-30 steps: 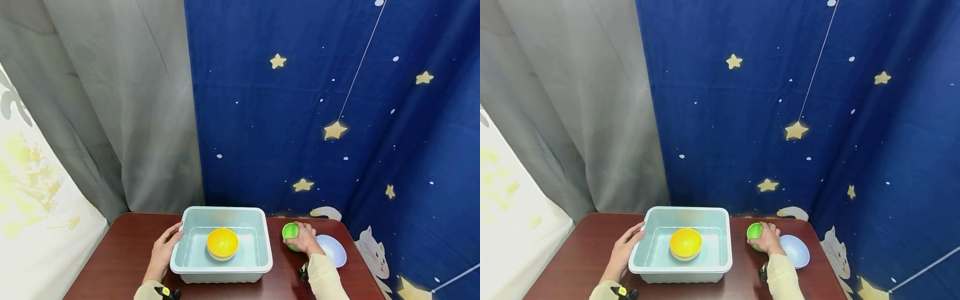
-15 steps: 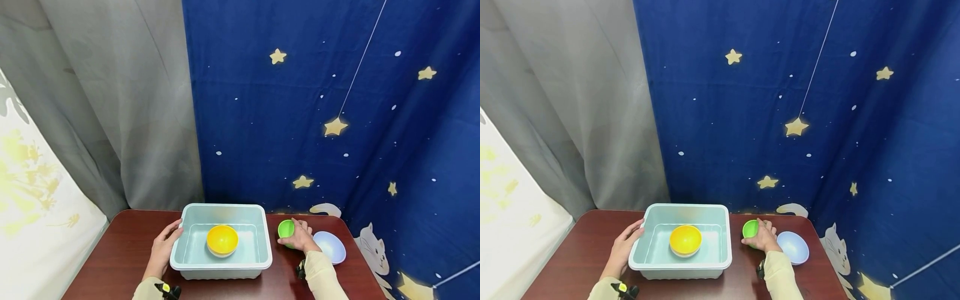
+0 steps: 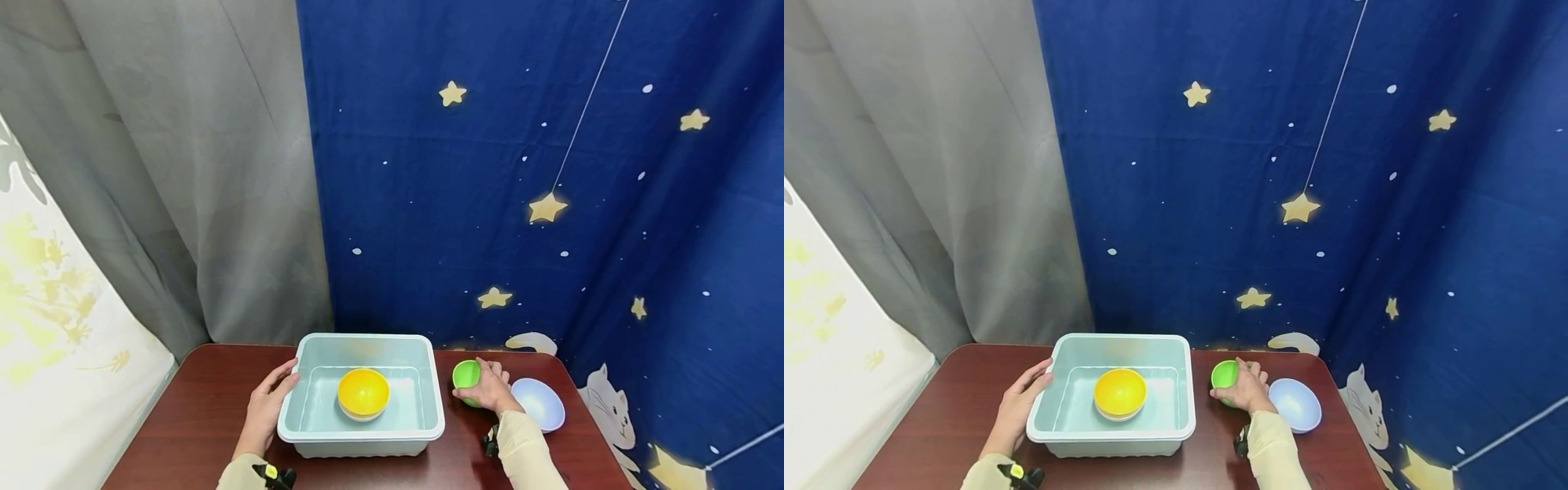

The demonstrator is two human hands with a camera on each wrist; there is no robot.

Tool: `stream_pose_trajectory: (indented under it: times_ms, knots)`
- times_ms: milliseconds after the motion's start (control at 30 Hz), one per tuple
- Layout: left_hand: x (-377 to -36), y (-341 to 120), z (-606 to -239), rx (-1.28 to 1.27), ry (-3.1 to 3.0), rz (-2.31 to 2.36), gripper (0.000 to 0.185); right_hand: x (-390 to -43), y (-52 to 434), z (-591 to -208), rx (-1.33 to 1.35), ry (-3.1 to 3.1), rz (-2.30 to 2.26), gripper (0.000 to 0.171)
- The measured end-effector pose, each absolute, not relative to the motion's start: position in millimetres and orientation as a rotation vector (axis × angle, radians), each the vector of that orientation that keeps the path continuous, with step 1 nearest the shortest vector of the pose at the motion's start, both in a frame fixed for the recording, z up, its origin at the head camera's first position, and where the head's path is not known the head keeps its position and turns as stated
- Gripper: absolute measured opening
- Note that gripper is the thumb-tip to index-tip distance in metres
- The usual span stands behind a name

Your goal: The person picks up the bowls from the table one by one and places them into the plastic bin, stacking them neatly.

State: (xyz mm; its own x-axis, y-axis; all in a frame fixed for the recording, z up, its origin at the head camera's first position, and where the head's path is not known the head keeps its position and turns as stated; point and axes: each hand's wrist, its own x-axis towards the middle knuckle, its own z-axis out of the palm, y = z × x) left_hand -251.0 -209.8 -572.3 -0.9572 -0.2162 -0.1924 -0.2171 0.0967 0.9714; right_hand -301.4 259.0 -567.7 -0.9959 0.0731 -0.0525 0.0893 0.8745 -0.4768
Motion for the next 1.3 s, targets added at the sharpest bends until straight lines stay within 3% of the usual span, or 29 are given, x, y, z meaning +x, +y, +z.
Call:
stream_pose_trajectory:
  times_ms: [333, 1300]
  knots:
    - [-251.0, -210.4, -572.2, -0.422, 2.336, 2.061, 0.064, -302.4, 261.1, -545.6, 0.106, 3.013, -0.804, 0.11]
    - [-250.0, -211.5, -572.9, -0.445, 2.305, 2.05, 0.065, -301.5, 242.3, -460.5, -0.288, 2.939, -0.946, 0.099]
